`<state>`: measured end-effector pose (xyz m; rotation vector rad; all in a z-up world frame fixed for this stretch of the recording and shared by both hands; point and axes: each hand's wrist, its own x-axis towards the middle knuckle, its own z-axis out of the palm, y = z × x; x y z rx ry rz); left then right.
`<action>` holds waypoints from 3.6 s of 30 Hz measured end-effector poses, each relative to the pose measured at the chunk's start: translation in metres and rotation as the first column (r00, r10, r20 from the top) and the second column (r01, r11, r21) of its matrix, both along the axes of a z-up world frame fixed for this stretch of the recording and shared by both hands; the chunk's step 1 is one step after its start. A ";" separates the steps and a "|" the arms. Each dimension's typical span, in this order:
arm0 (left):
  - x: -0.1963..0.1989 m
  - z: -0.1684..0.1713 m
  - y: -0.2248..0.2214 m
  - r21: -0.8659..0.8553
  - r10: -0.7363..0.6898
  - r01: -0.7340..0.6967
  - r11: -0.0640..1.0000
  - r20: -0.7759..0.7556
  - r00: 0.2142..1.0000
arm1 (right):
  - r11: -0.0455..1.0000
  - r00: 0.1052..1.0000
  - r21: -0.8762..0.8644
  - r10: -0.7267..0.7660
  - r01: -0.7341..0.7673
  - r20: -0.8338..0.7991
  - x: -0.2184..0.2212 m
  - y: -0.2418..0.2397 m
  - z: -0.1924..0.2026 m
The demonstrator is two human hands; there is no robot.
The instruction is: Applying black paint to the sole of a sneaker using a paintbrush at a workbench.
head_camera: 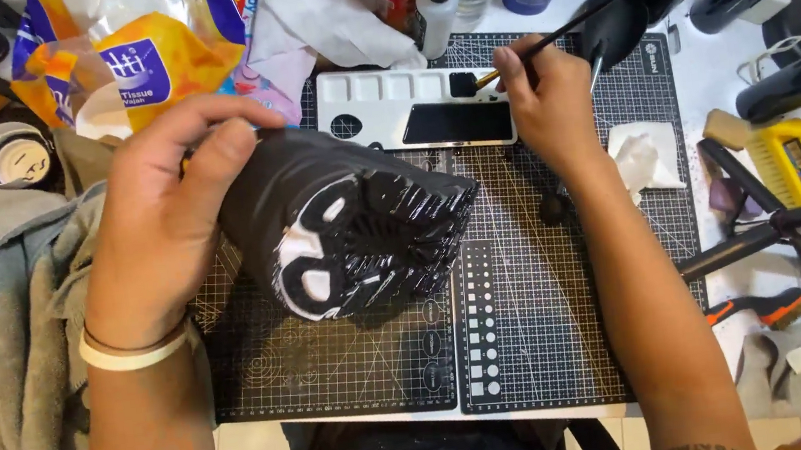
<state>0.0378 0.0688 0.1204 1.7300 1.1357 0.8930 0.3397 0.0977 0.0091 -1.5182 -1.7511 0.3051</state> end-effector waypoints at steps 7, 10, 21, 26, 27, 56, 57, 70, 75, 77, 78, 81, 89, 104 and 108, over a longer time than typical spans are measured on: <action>0.019 0.018 0.019 0.120 -0.142 0.154 0.981 -0.107 0.984 | 0.998 0.998 0.069 0.008 -0.013 0.064 0.004 0.005 -0.009; 0.030 0.026 0.027 0.096 -0.142 0.163 0.982 -0.192 0.971 | 0.961 0.997 0.277 -0.038 0.018 0.067 0.002 -0.002 0.010; 0.050 0.047 0.039 0.087 -0.216 0.243 0.966 -0.246 0.945 | 0.895 0.900 0.417 0.043 0.159 -0.434 -0.031 -0.057 0.085; 0.055 0.047 0.039 0.044 -0.124 0.139 0.989 -0.253 0.960 | 0.783 0.981 0.615 0.042 0.086 -0.191 -0.047 -0.114 0.101; 0.056 0.049 0.039 0.016 -0.118 0.126 0.992 -0.245 0.962 | 0.834 0.982 0.551 0.083 0.023 -0.168 -0.054 -0.120 0.113; 0.073 0.055 0.020 0.057 -0.104 0.122 0.991 -0.258 0.960 | 0.934 0.985 0.312 0.170 -0.173 0.036 -0.064 -0.134 0.147; 0.073 0.055 0.020 0.062 -0.106 0.126 0.990 -0.258 0.960 | 0.923 0.985 0.348 0.170 -0.164 0.013 -0.066 -0.131 0.146; 0.073 0.058 0.017 0.040 -0.100 0.113 0.993 -0.248 0.964 | 0.910 0.971 0.383 0.214 -0.160 -0.103 -0.059 -0.131 0.138; 0.074 0.058 0.015 0.067 -0.093 0.115 0.991 -0.263 0.960 | 0.897 0.975 0.391 0.222 -0.205 0.001 -0.067 -0.129 0.149; 0.074 0.058 0.014 0.061 -0.087 0.108 0.992 -0.272 0.958 | 0.913 0.985 0.371 0.169 -0.166 0.024 -0.066 -0.134 0.149; 0.074 0.057 0.014 0.062 -0.090 0.111 0.992 -0.266 0.960 | 0.912 0.982 0.374 0.187 -0.170 -0.008 -0.064 -0.137 0.146; 0.075 0.057 0.014 0.070 -0.087 0.109 0.992 -0.262 0.961 | 0.909 0.970 0.354 0.241 -0.219 -0.018 -0.063 -0.139 0.149; 0.075 0.056 0.013 0.067 -0.095 0.115 0.991 -0.248 0.964 | 0.932 0.987 0.331 0.162 -0.146 -0.019 -0.071 -0.136 0.155; 0.077 0.056 0.009 0.113 -0.076 0.104 0.988 -0.231 0.970 | 0.879 0.968 0.423 0.250 -0.223 -0.009 -0.067 -0.135 0.152; 0.077 0.055 0.010 0.118 -0.066 0.098 0.988 -0.247 0.967 | 0.903 0.966 0.377 0.249 -0.207 -0.066 -0.073 -0.140 0.153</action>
